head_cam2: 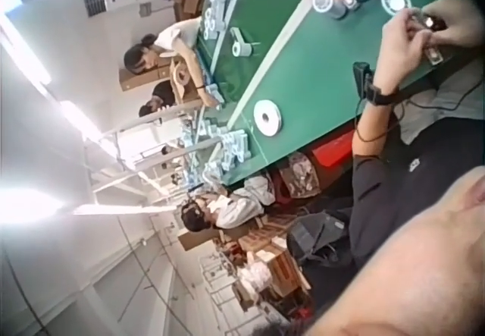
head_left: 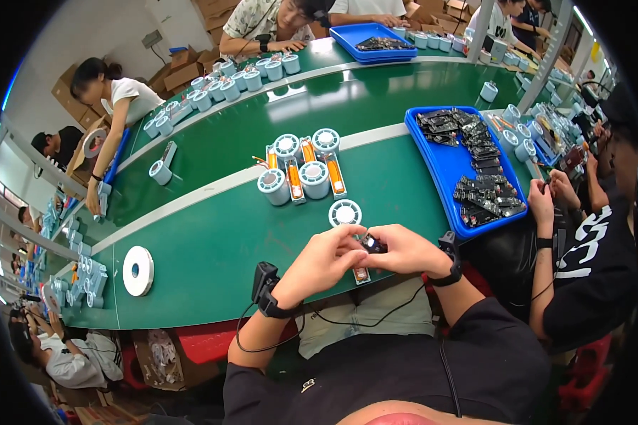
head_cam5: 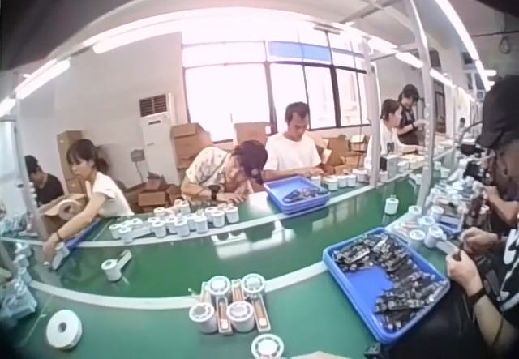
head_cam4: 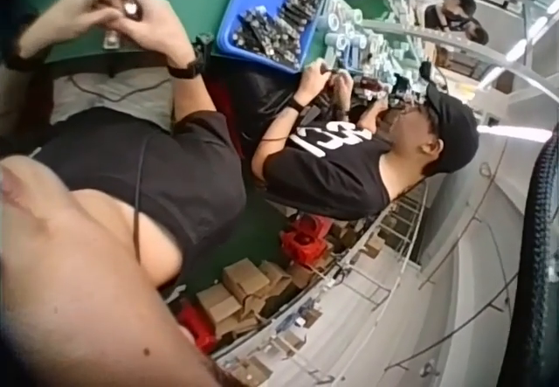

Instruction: The person assembles a handheld fan by connecting wires from a fan housing to a circuit board and fitting the board into the handle. They then press a fan cover onto the housing and place the completed unit on the table before repeating the process.

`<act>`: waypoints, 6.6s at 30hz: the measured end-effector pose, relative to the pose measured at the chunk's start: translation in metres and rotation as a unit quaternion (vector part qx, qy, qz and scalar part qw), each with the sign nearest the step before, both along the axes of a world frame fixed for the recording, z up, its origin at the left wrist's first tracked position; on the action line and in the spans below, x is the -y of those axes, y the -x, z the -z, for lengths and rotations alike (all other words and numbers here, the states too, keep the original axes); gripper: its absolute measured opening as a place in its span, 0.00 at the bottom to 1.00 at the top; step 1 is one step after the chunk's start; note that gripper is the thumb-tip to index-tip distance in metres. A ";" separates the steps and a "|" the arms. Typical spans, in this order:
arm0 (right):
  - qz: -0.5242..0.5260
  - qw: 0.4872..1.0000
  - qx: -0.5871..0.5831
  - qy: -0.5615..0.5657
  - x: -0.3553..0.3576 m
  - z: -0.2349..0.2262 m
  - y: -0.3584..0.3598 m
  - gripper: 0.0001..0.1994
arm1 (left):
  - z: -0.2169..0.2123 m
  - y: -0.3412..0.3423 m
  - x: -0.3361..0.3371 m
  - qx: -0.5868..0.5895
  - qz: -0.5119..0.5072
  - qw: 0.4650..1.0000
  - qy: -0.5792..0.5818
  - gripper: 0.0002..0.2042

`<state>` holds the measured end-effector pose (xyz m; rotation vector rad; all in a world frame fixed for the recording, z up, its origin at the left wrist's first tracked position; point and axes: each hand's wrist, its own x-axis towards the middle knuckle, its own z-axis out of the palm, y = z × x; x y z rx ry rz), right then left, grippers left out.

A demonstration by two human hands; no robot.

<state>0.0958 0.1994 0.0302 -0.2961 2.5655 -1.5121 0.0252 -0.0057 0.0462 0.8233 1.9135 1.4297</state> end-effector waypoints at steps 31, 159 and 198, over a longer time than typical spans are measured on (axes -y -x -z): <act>0.091 0.965 -0.236 -0.065 -0.012 0.050 -0.022 0.18 | 0.017 -0.004 -0.034 -0.492 -0.022 0.865 0.095 0.04; 0.255 0.915 -0.308 -0.057 -0.015 0.065 -0.027 0.15 | 0.059 0.032 -0.045 -0.596 0.052 0.798 -0.070 0.09; 0.173 0.963 -0.045 0.202 -0.032 0.053 -0.047 0.20 | 0.005 0.017 -0.028 -0.679 0.083 0.725 -0.081 0.10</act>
